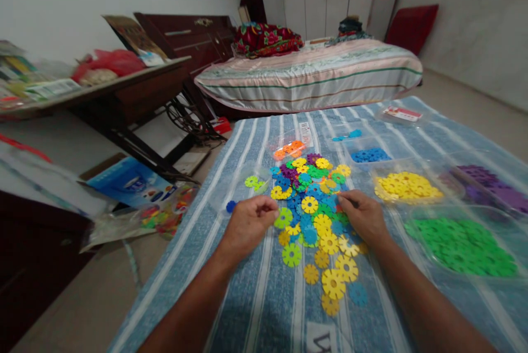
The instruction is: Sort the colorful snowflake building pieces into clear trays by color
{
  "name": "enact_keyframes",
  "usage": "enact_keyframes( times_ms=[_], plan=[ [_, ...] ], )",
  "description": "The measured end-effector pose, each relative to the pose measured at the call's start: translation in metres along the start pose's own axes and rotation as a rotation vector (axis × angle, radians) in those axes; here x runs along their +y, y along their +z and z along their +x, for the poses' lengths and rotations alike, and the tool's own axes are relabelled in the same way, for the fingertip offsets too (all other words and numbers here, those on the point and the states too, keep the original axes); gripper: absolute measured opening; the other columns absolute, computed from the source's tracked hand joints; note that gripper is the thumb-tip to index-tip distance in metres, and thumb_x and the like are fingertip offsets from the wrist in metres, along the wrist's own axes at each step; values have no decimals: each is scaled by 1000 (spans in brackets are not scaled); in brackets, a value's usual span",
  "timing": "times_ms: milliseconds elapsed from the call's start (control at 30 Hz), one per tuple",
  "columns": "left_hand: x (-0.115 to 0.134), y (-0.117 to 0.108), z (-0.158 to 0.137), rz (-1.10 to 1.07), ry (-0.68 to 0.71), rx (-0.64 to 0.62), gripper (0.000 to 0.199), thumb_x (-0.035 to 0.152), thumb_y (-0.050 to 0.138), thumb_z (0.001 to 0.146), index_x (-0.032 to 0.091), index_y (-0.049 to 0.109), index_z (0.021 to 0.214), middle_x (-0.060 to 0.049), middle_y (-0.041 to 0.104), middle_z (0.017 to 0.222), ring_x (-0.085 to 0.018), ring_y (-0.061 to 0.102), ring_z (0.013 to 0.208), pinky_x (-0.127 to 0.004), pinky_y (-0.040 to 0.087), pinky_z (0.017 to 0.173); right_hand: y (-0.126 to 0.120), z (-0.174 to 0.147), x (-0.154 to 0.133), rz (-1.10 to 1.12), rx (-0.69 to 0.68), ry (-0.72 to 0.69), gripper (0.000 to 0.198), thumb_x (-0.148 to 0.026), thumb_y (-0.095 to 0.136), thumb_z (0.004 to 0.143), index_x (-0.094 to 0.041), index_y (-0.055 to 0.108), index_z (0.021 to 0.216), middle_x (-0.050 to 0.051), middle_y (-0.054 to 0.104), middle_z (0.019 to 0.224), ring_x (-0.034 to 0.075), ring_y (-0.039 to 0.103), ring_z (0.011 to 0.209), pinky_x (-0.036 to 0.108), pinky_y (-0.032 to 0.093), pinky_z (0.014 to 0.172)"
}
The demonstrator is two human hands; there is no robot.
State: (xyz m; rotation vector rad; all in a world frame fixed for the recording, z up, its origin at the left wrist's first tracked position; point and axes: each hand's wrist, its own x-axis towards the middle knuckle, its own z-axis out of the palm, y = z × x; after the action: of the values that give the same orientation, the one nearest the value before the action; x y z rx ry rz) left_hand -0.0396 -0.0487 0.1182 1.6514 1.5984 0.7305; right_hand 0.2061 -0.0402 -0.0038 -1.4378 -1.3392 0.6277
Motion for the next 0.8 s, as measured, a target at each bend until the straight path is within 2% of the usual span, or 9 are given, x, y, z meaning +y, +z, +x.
enact_keyframes(
  times_ms=[100, 200, 300, 433, 633, 733, 800],
  plan=[
    [-5, -37, 25, 108, 31, 215, 14, 28, 59, 64, 17, 63, 72, 2, 59, 62, -11, 52, 58, -23, 41, 56, 0, 0, 1, -9, -6, -6, 23, -38, 55, 80, -21, 71, 78, 3, 70, 78, 21, 64, 75, 33, 48, 71],
    [-22, -61, 55, 205, 12, 293, 15, 28, 60, 61, 16, 62, 71, 3, 59, 59, -11, 52, 54, -23, 41, 54, 0, -1, 2, -26, -12, -17, 24, -38, 55, 81, -21, 71, 78, 2, 70, 77, 20, 64, 74, 32, 47, 70],
    [-41, -66, 82, 320, -22, 302, 15, 26, 57, 61, 16, 63, 70, 2, 59, 57, -13, 54, 54, -24, 42, 55, 1, -1, 2, -24, -17, -14, 25, -38, 54, 82, -21, 71, 79, 3, 70, 77, 21, 64, 74, 32, 48, 69],
    [-54, -57, 104, 441, -59, 308, 10, 21, 55, 61, 17, 63, 66, 1, 61, 56, -16, 59, 61, -25, 44, 60, 1, -1, 3, -28, -16, -18, 24, -37, 54, 82, -21, 71, 80, 3, 70, 79, 20, 64, 75, 32, 48, 71],
    [-39, -57, 105, 610, -37, 347, 11, 16, 55, 63, 20, 64, 67, -4, 68, 72, -23, 62, 80, -29, 43, 73, 0, 0, 0, -26, -4, -35, 22, -35, 54, 81, -22, 71, 78, 2, 70, 80, 20, 64, 77, 32, 47, 73],
    [-22, -57, 88, 710, 44, 338, 14, 23, 53, 72, 20, 67, 76, -4, 69, 79, -22, 62, 80, -29, 42, 74, 0, 1, -1, -25, -2, -32, 22, -35, 53, 81, -22, 71, 77, 2, 69, 77, 19, 63, 74, 31, 47, 71],
    [-10, -50, 69, 690, 113, 274, 18, 27, 51, 76, 20, 67, 80, -3, 68, 77, -19, 61, 74, -27, 42, 71, -1, 2, -1, -29, 3, -35, 22, -35, 53, 81, -22, 70, 76, 2, 69, 77, 19, 62, 73, 31, 47, 71]
  ],
)
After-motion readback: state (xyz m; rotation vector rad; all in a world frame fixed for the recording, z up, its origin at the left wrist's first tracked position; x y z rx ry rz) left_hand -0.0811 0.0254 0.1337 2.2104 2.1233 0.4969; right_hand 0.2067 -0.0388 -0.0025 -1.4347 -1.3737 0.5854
